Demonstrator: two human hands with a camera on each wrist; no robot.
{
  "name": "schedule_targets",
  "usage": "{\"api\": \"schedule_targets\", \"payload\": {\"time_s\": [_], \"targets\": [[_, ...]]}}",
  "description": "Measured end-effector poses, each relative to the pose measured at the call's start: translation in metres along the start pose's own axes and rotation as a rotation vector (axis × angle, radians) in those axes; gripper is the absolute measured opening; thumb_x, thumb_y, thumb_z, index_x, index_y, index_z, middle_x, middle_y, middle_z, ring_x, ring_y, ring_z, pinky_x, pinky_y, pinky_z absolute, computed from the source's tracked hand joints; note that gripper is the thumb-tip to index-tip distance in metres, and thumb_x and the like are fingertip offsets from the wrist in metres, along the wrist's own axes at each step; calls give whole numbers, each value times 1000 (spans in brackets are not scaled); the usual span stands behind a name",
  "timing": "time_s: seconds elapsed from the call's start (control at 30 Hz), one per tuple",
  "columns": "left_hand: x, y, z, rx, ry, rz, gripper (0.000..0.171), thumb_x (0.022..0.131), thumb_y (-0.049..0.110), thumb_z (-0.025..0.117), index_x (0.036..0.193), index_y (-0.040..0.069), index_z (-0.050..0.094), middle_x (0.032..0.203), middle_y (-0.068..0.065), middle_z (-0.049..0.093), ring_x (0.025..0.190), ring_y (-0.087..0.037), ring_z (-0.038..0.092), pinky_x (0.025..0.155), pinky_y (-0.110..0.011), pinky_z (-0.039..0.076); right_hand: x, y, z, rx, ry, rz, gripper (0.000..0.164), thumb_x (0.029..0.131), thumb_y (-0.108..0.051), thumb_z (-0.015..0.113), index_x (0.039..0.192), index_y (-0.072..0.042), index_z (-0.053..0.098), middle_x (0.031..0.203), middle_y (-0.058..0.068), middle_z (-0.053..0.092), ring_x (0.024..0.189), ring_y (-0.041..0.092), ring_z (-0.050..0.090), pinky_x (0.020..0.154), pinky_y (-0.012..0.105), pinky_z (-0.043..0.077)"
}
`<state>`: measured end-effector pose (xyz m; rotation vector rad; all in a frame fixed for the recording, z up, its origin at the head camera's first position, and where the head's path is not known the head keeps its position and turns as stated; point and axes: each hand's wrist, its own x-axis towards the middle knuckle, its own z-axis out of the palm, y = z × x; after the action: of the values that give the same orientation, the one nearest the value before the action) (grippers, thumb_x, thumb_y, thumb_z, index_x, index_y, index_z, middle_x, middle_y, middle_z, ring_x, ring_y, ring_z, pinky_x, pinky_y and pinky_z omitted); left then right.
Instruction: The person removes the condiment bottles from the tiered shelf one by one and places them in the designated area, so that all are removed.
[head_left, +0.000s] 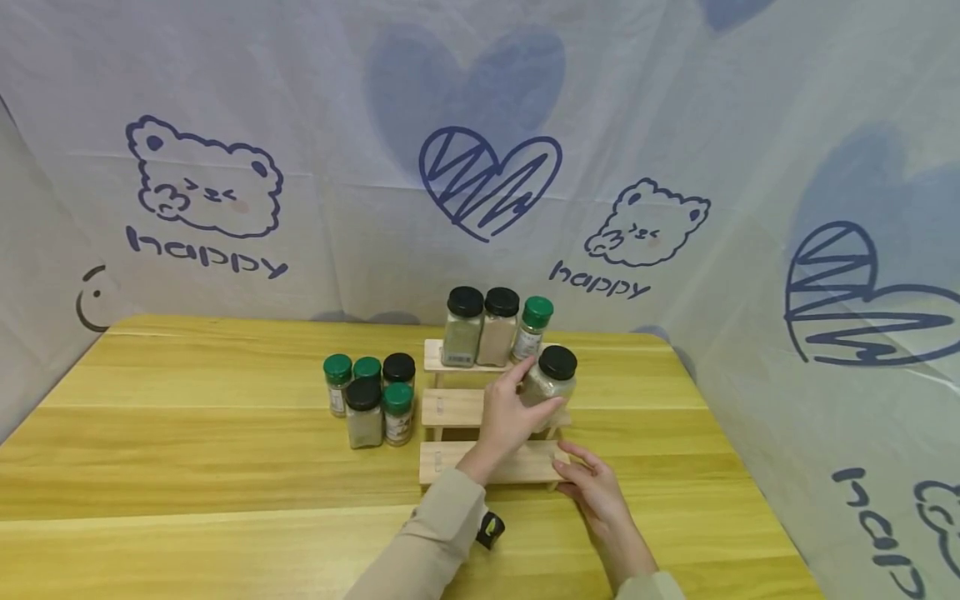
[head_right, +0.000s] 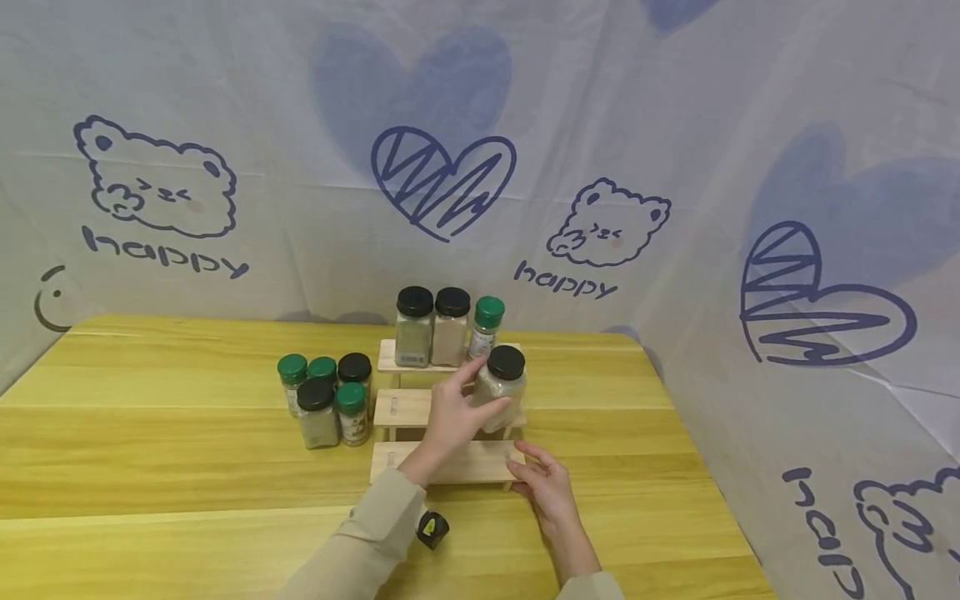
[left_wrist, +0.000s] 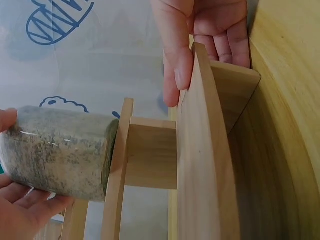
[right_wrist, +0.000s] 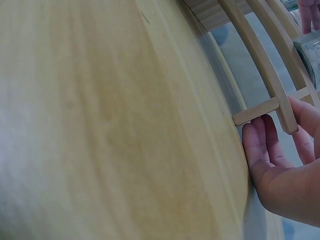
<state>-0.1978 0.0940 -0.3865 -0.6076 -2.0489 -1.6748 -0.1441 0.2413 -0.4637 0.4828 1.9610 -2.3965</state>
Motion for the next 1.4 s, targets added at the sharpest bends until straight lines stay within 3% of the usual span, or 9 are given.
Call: {"api": "schedule_targets", "payload": {"time_s": [0.4,0.57,0.73,1.0,1.4], "targets": [[-1,0,-9,5,-93,29,55,72,11,75,119,-7,51,110,-19,58,92,-25,58,75,-32,50,-1,0,0,-12,-17,-4,39,82,10,55,120,13,47,72,5,60,61,13,58,59,25,51],[-1,-1,-18,-10,-135,63,56,73,10,74,120,-7,49,110,-19,58,88,-24,57,74,-34,50,0,1,-1,-6,-14,-4,41,81,10,54,121,13,45,72,4,61,62,13,58,57,24,51],[-2,-2,-28,-27,-176,81,56,73,8,74,121,-7,49,114,-20,56,95,-25,57,77,-32,50,0,2,0,-7,2,-14,37,81,11,55,118,12,49,73,5,61,62,13,58,57,25,51],[-5,0,-42,-27,-184,102,56,70,6,75,119,-6,51,111,-19,58,96,-25,57,76,-33,50,-1,2,-1,-10,-6,-14,36,80,10,56,116,11,52,72,5,61,60,13,58,57,25,51],[-13,4,-65,-68,-178,53,56,71,3,74,120,-7,51,115,-20,56,102,-28,55,81,-35,49,-1,2,-1,2,-13,-19,37,81,10,56,117,10,51,76,7,64,66,15,60,59,25,52]]}}
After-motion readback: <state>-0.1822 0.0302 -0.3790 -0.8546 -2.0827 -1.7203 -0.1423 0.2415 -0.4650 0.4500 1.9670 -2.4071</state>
